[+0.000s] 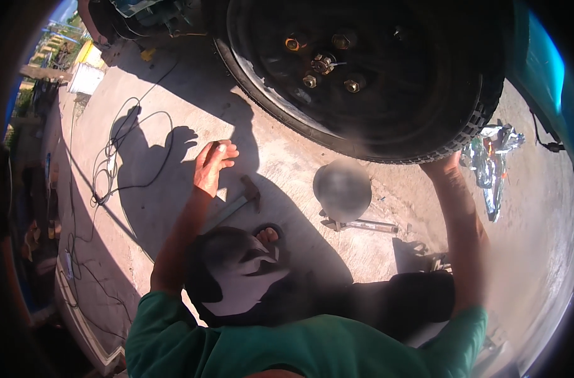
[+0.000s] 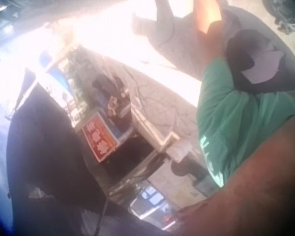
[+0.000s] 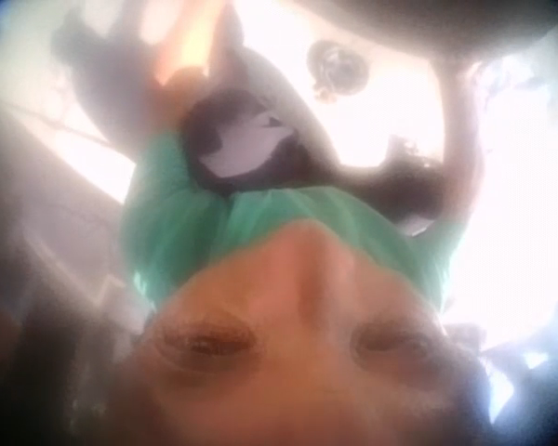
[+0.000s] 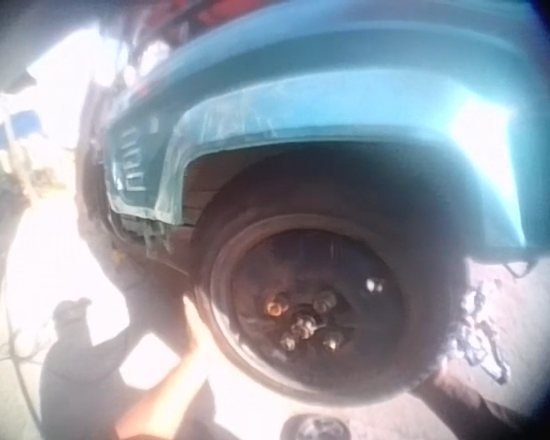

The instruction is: The person loosens several nuts on a wheel using a wrench and then hammers the wheel. The person then places several nuts onto the wheel by hand and tightens them using the wrench before attaching a hubcap.

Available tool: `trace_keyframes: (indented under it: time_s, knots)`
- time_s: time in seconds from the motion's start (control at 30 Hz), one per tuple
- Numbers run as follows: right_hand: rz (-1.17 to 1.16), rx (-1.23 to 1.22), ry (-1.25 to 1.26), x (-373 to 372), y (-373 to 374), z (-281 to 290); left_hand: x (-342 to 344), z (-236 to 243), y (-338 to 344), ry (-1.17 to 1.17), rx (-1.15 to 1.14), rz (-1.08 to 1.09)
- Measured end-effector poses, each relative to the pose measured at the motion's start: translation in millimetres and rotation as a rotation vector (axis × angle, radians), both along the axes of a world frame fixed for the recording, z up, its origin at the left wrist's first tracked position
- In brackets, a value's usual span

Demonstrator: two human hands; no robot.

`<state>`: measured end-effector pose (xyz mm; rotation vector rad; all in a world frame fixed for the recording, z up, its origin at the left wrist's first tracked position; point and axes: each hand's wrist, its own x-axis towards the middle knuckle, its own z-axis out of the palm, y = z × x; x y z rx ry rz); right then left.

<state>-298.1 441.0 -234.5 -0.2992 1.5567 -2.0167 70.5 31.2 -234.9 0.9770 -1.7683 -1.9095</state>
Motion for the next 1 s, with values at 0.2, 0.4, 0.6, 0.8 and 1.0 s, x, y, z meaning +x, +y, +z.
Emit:
trace_keyframes:
  time_s: [0.2, 0.4, 0.6, 0.8, 1.0]
  knots:
    - [-0.172, -0.349, -0.335, -12.1, 6.1, 17.7, -135.0, 23.3, -62.8, 0.308, 0.163, 0.046]
    - [-0.014, 0.69, 1.017, -8.5, 5.2, 7.7, -208.5, 34.5, -56.8, 0.484, 0.492, 0.191]
    - [0.0, -0.591, -0.37, 15.0, -13.6, 37.6, -226.2, 30.2, -52.8, 0.488, 0.48, 0.347]
    - [-0.212, -0.419, -0.424, 10.5, -20.7, 35.3, -217.3, 42.4, -40.4, 0.549, 0.404, 0.317]
    - [-0.24, -0.47, -0.533, 22.3, -33.1, 61.9, -217.7, 28.1, -46.5, 0.523, 0.37, 0.314]
